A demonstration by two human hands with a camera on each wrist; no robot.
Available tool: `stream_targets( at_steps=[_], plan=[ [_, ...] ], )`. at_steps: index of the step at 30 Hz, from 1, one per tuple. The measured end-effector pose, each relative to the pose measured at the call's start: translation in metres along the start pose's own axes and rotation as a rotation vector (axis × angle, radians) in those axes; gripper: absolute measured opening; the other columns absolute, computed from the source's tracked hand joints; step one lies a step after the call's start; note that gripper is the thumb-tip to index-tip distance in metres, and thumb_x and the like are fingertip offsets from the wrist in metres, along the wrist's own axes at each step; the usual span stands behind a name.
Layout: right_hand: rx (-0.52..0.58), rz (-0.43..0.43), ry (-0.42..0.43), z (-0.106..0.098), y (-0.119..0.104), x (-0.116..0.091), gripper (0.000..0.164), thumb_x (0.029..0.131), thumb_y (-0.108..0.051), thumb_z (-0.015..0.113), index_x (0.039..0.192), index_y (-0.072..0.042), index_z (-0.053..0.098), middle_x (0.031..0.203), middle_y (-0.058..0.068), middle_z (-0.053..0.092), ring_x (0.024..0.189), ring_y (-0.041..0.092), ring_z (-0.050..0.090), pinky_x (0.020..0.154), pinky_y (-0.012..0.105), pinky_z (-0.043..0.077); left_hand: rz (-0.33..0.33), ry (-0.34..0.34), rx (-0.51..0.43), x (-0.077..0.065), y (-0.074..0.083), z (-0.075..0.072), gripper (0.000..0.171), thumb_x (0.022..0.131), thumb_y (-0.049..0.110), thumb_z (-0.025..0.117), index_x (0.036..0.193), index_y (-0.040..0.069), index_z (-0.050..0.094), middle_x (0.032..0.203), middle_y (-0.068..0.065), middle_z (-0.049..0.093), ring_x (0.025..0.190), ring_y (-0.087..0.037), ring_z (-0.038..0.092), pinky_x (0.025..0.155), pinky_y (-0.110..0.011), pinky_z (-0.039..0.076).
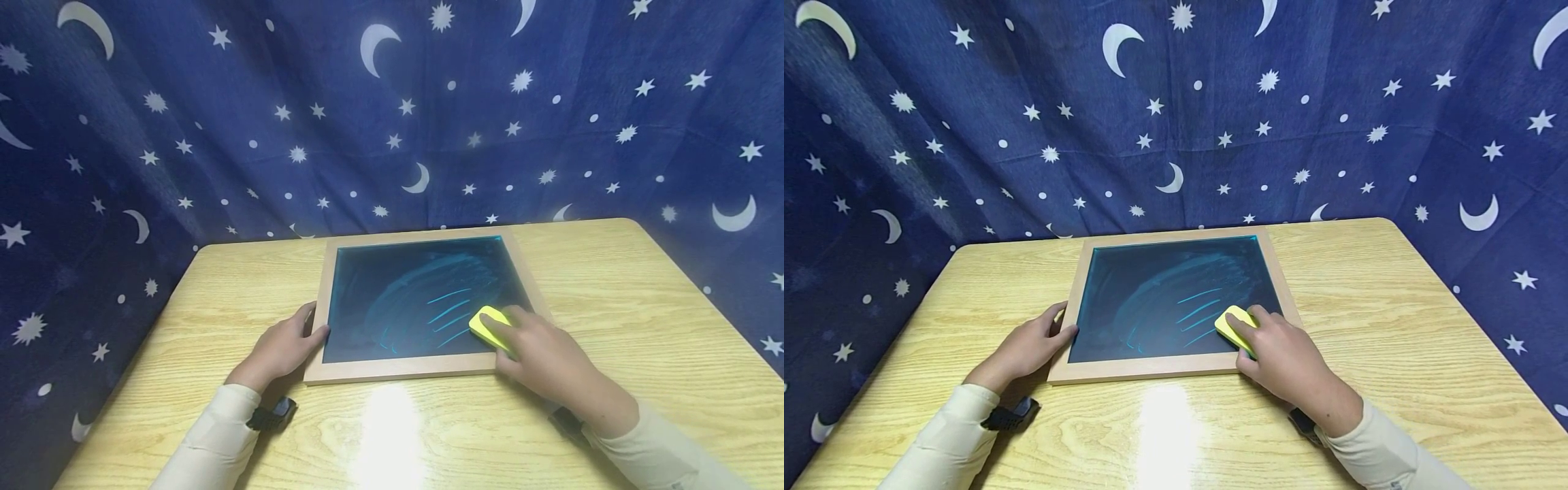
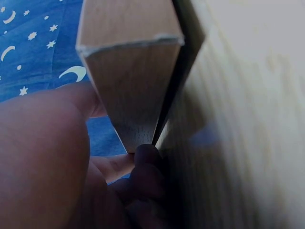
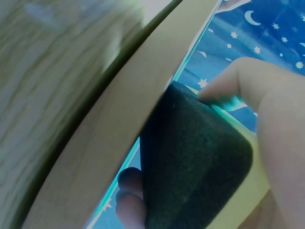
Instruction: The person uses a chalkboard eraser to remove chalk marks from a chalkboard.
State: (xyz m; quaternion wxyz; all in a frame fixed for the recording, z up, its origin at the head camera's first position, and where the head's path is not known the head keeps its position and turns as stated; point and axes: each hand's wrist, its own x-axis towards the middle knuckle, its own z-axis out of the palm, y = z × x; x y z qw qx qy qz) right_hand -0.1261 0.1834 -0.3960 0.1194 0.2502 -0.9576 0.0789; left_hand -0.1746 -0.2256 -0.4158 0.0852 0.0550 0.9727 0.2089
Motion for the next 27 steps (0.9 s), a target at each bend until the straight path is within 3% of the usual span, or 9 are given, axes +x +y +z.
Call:
stream_targets(
  at_steps=[10, 27],
  plan=[
    [-0.022, -0.040, 0.042, 0.0013, -0.0083, -0.0012, 0.056, 0.078, -0.020, 0.072, 0.133, -0.015, 0.066, 0.115, 0.016, 0.064, 0.077, 0.020, 0.062, 0.056, 0.030, 0.048, 0.008, 0.003, -0.002, -0.0006, 0.0002, -0.0005, 0.066, 0.102, 0.046, 0.047, 0.156, 0.009, 0.032, 0.141, -0.024, 0.057, 0.124, -0.045, 0.059, 0.097, -0.059, 0.046],
    [-0.011, -0.031, 0.035, 0.0039, -0.0105, -0.0021, 0.055, 0.079, -0.021, 0.071, 0.133, -0.017, 0.066, 0.115, 0.016, 0.064, 0.080, 0.022, 0.064, 0.053, 0.030, 0.046, 0.002, 0.006, 0.004, -0.0008, 0.0012, -0.0003, 0.066, 0.102, 0.045, 0.047, 0.155, 0.009, 0.033, 0.140, -0.024, 0.057, 0.124, -0.044, 0.059, 0.096, -0.059, 0.047]
  ],
)
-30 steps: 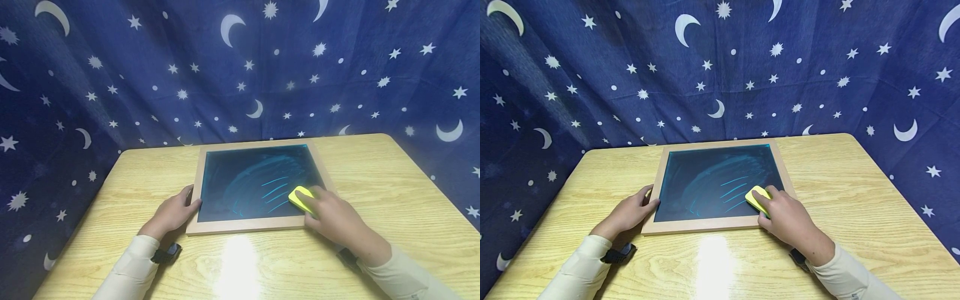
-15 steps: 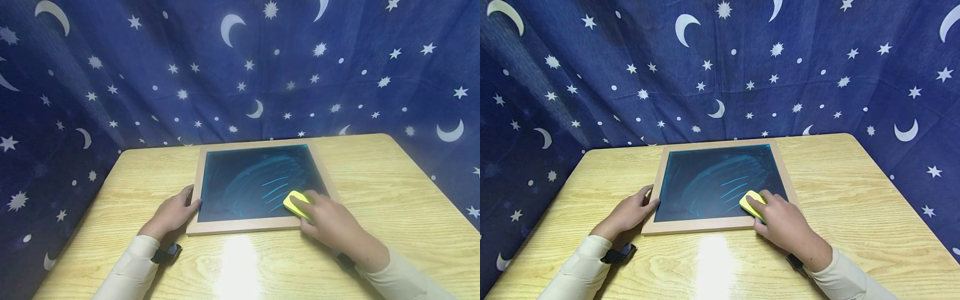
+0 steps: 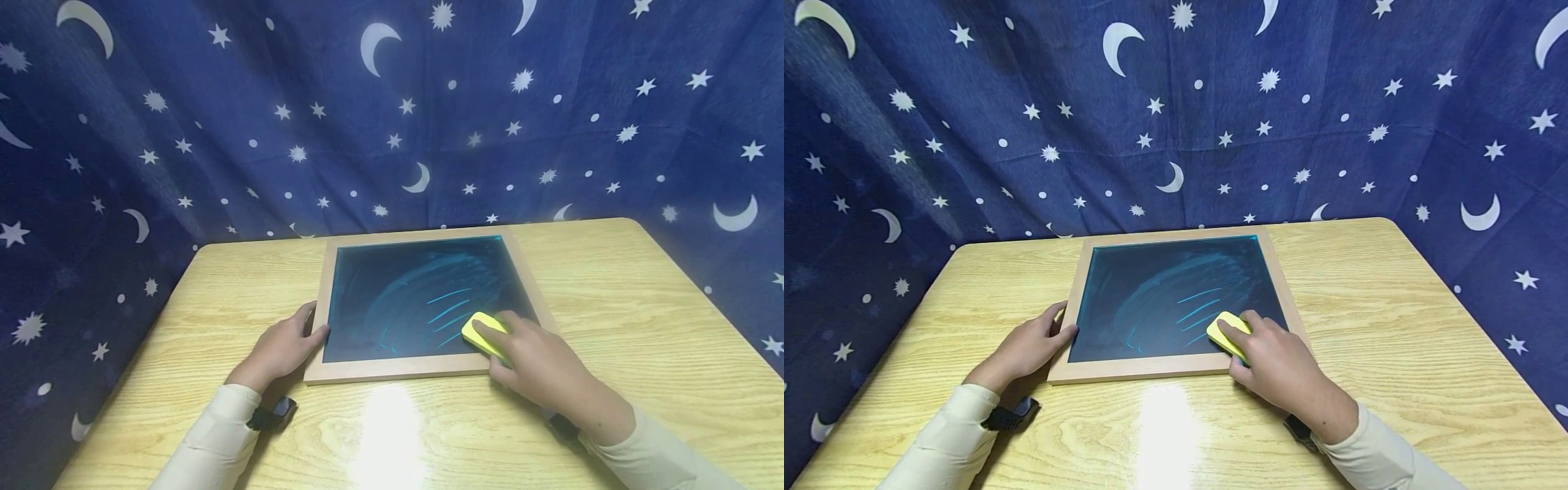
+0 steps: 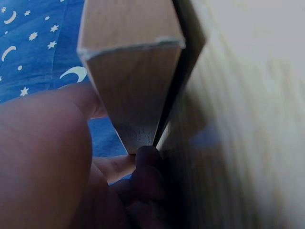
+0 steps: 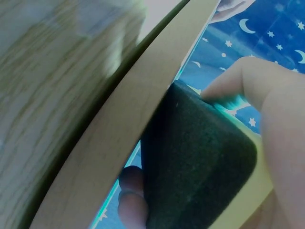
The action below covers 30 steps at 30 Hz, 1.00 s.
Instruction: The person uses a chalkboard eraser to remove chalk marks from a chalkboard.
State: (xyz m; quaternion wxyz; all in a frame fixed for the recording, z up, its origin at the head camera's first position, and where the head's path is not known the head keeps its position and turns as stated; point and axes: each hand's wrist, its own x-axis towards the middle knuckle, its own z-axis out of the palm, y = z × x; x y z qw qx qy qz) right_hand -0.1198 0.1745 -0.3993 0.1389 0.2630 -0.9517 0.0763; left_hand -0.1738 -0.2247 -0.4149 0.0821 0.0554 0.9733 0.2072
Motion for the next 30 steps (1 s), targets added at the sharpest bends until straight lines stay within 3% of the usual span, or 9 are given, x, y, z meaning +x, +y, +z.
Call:
stream_targets(
  at_steps=[9, 13, 23, 30],
  plan=[
    [0.003, 0.053, -0.040, 0.000, 0.002, -0.001, 0.057, 0.080, -0.020, 0.068, 0.136, -0.019, 0.064, 0.117, 0.017, 0.064, 0.080, 0.020, 0.064, 0.049, 0.025, 0.037, 0.001, 0.001, 0.006, 0.002, -0.002, 0.003, 0.066, 0.102, 0.045, 0.047, 0.155, 0.009, 0.033, 0.139, -0.025, 0.058, 0.123, -0.044, 0.060, 0.096, -0.058, 0.047],
    [0.010, 0.053, -0.025, 0.000, 0.003, 0.000, 0.056, 0.079, -0.019, 0.068, 0.135, -0.018, 0.065, 0.115, 0.017, 0.065, 0.081, 0.022, 0.064, 0.050, 0.025, 0.039, -0.003, 0.003, 0.008, 0.001, -0.001, 0.002, 0.066, 0.102, 0.045, 0.047, 0.155, 0.008, 0.033, 0.138, -0.025, 0.059, 0.122, -0.044, 0.061, 0.095, -0.058, 0.048],
    [0.009, 0.051, 0.010, 0.001, 0.010, 0.002, 0.055, 0.081, -0.016, 0.064, 0.135, -0.014, 0.064, 0.118, 0.021, 0.064, 0.094, 0.034, 0.067, 0.059, 0.042, 0.054, 0.006, 0.011, 0.024, 0.001, -0.001, 0.001, 0.067, 0.102, 0.045, 0.046, 0.155, 0.007, 0.033, 0.142, -0.026, 0.056, 0.125, -0.047, 0.058, 0.097, -0.060, 0.046],
    [0.011, 0.114, -0.062, -0.003, 0.015, 0.002, 0.056, 0.084, -0.018, 0.064, 0.140, -0.015, 0.059, 0.124, 0.023, 0.061, 0.096, 0.037, 0.065, 0.061, 0.047, 0.054, 0.006, 0.013, 0.022, 0.001, -0.001, 0.001, 0.066, 0.102, 0.045, 0.047, 0.155, 0.008, 0.033, 0.140, -0.025, 0.057, 0.123, -0.045, 0.059, 0.097, -0.059, 0.047]
  ],
)
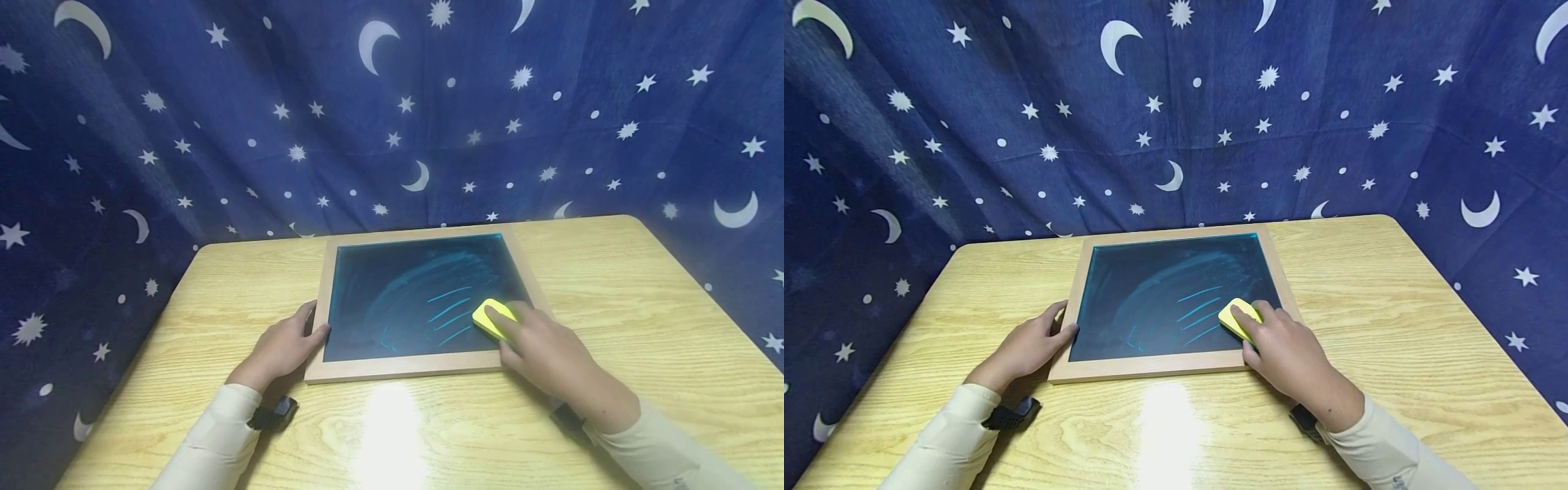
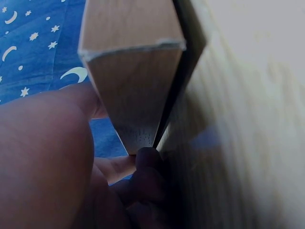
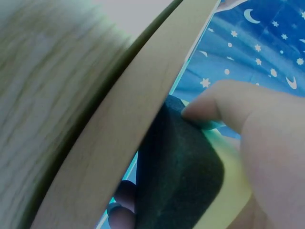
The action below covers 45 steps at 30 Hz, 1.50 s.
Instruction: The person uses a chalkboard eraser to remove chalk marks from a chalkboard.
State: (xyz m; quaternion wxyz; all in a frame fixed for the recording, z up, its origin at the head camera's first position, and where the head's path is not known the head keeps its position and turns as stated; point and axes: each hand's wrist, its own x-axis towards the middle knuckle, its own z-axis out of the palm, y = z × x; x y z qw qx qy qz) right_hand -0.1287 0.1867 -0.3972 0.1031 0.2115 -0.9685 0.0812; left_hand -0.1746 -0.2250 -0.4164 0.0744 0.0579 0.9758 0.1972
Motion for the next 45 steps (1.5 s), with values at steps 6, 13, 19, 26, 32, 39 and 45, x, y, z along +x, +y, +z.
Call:
stream_targets(
  at_steps=[6, 13, 19, 26, 32, 39, 45],
  plan=[
    [0.025, 0.023, -0.019, -0.002, 0.004, 0.001, 0.055, 0.087, -0.018, 0.065, 0.142, -0.013, 0.058, 0.127, 0.025, 0.061, 0.101, 0.041, 0.064, 0.060, 0.048, 0.054, -0.002, -0.002, -0.002, 0.001, -0.001, 0.000, 0.066, 0.102, 0.046, 0.046, 0.155, 0.009, 0.033, 0.140, -0.025, 0.057, 0.123, -0.045, 0.059, 0.096, -0.059, 0.047],
    [0.048, 0.055, -0.007, -0.002, 0.008, 0.002, 0.051, 0.090, -0.017, 0.062, 0.140, -0.006, 0.056, 0.132, 0.025, 0.061, 0.111, 0.046, 0.063, 0.080, 0.059, 0.055, -0.003, -0.006, 0.003, 0.001, -0.001, 0.001, 0.066, 0.102, 0.046, 0.046, 0.155, 0.008, 0.033, 0.140, -0.025, 0.057, 0.123, -0.045, 0.059, 0.096, -0.059, 0.047],
    [0.036, 0.076, -0.013, -0.002, 0.012, 0.003, 0.051, 0.090, -0.018, 0.063, 0.139, -0.004, 0.056, 0.132, 0.028, 0.060, 0.113, 0.049, 0.062, 0.084, 0.062, 0.053, -0.001, -0.005, 0.004, 0.001, -0.001, 0.001, 0.066, 0.102, 0.046, 0.046, 0.155, 0.008, 0.033, 0.139, -0.026, 0.058, 0.122, -0.045, 0.060, 0.095, -0.058, 0.048],
    [0.022, 0.085, -0.007, -0.003, 0.014, 0.004, 0.051, 0.090, -0.017, 0.065, 0.139, -0.004, 0.058, 0.128, 0.029, 0.061, 0.109, 0.049, 0.063, 0.081, 0.061, 0.053, 0.000, -0.003, 0.007, 0.001, -0.002, 0.002, 0.066, 0.102, 0.046, 0.046, 0.155, 0.009, 0.033, 0.138, -0.025, 0.058, 0.121, -0.045, 0.060, 0.095, -0.058, 0.048],
    [0.021, 0.086, -0.003, -0.003, 0.013, 0.005, 0.052, 0.089, -0.018, 0.066, 0.139, -0.005, 0.058, 0.128, 0.029, 0.061, 0.110, 0.049, 0.063, 0.082, 0.061, 0.053, 0.000, -0.004, 0.007, 0.001, -0.002, 0.001, 0.067, 0.102, 0.047, 0.046, 0.155, 0.009, 0.033, 0.139, -0.026, 0.058, 0.122, -0.045, 0.060, 0.095, -0.059, 0.047],
    [0.023, 0.059, 0.027, -0.002, 0.012, 0.004, 0.050, 0.088, -0.018, 0.068, 0.136, -0.004, 0.061, 0.124, 0.028, 0.063, 0.105, 0.047, 0.065, 0.079, 0.059, 0.054, 0.001, -0.002, 0.007, 0.001, -0.001, 0.001, 0.067, 0.102, 0.046, 0.046, 0.155, 0.009, 0.033, 0.139, -0.026, 0.058, 0.122, -0.046, 0.060, 0.095, -0.059, 0.047],
    [0.042, 0.028, 0.049, -0.001, 0.009, 0.003, 0.050, 0.087, -0.017, 0.069, 0.135, -0.005, 0.062, 0.123, 0.026, 0.064, 0.103, 0.045, 0.065, 0.079, 0.057, 0.055, 0.005, 0.000, 0.008, 0.001, -0.001, 0.001, 0.066, 0.102, 0.045, 0.046, 0.155, 0.008, 0.033, 0.140, -0.026, 0.057, 0.123, -0.046, 0.059, 0.096, -0.059, 0.047]
  ],
)
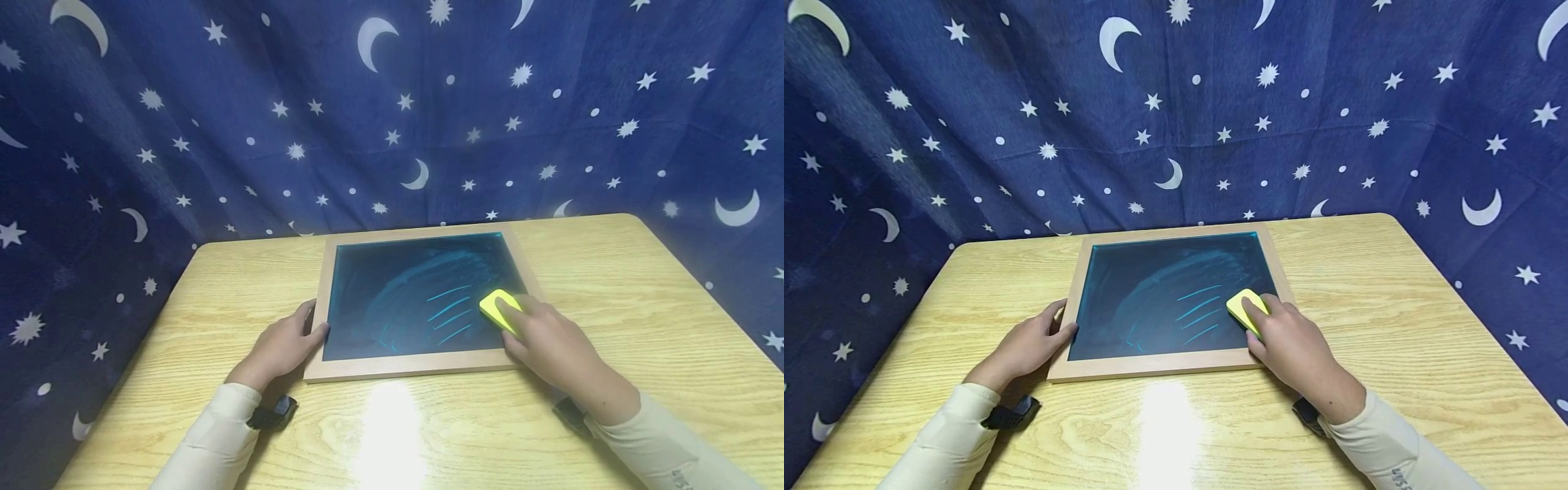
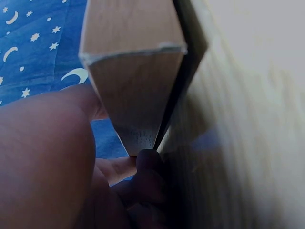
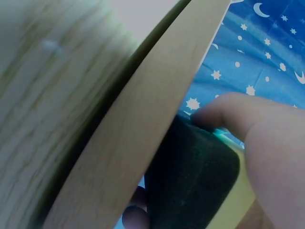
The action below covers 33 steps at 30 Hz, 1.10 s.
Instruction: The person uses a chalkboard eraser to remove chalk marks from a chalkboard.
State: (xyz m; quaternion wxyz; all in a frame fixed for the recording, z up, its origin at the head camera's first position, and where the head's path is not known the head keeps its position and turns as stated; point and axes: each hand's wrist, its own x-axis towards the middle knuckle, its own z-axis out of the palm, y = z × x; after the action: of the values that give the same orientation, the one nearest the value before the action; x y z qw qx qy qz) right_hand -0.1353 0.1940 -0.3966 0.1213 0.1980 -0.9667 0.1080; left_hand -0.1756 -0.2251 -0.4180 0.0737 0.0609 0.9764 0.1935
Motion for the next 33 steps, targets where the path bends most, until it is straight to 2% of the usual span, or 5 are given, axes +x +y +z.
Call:
stream_targets(
  at_steps=[9, 21, 33],
  plan=[
    [0.005, -0.025, 0.017, 0.003, -0.004, -0.001, 0.051, 0.087, -0.019, 0.069, 0.136, -0.007, 0.062, 0.124, 0.027, 0.064, 0.105, 0.045, 0.065, 0.079, 0.056, 0.056, -0.001, 0.000, 0.000, 0.000, 0.001, 0.000, 0.066, 0.102, 0.044, 0.046, 0.155, 0.008, 0.034, 0.138, -0.026, 0.058, 0.121, -0.046, 0.060, 0.094, -0.059, 0.048],
    [0.005, -0.125, 0.115, 0.011, -0.008, -0.002, 0.049, 0.083, -0.019, 0.072, 0.130, -0.007, 0.067, 0.118, 0.023, 0.066, 0.097, 0.040, 0.067, 0.078, 0.052, 0.057, -0.007, 0.003, 0.002, 0.000, 0.001, 0.000, 0.065, 0.102, 0.044, 0.047, 0.155, 0.008, 0.034, 0.137, -0.026, 0.060, 0.116, -0.044, 0.063, 0.091, -0.057, 0.049],
    [-0.014, -0.145, 0.089, 0.011, -0.016, -0.003, 0.053, 0.082, -0.026, 0.079, 0.130, -0.009, 0.067, 0.118, 0.021, 0.066, 0.096, 0.036, 0.068, 0.073, 0.049, 0.057, -0.004, 0.007, 0.014, 0.001, 0.000, 0.000, 0.066, 0.102, 0.044, 0.046, 0.154, 0.006, 0.034, 0.137, -0.027, 0.059, 0.118, -0.046, 0.062, 0.091, -0.058, 0.049]
  ],
)
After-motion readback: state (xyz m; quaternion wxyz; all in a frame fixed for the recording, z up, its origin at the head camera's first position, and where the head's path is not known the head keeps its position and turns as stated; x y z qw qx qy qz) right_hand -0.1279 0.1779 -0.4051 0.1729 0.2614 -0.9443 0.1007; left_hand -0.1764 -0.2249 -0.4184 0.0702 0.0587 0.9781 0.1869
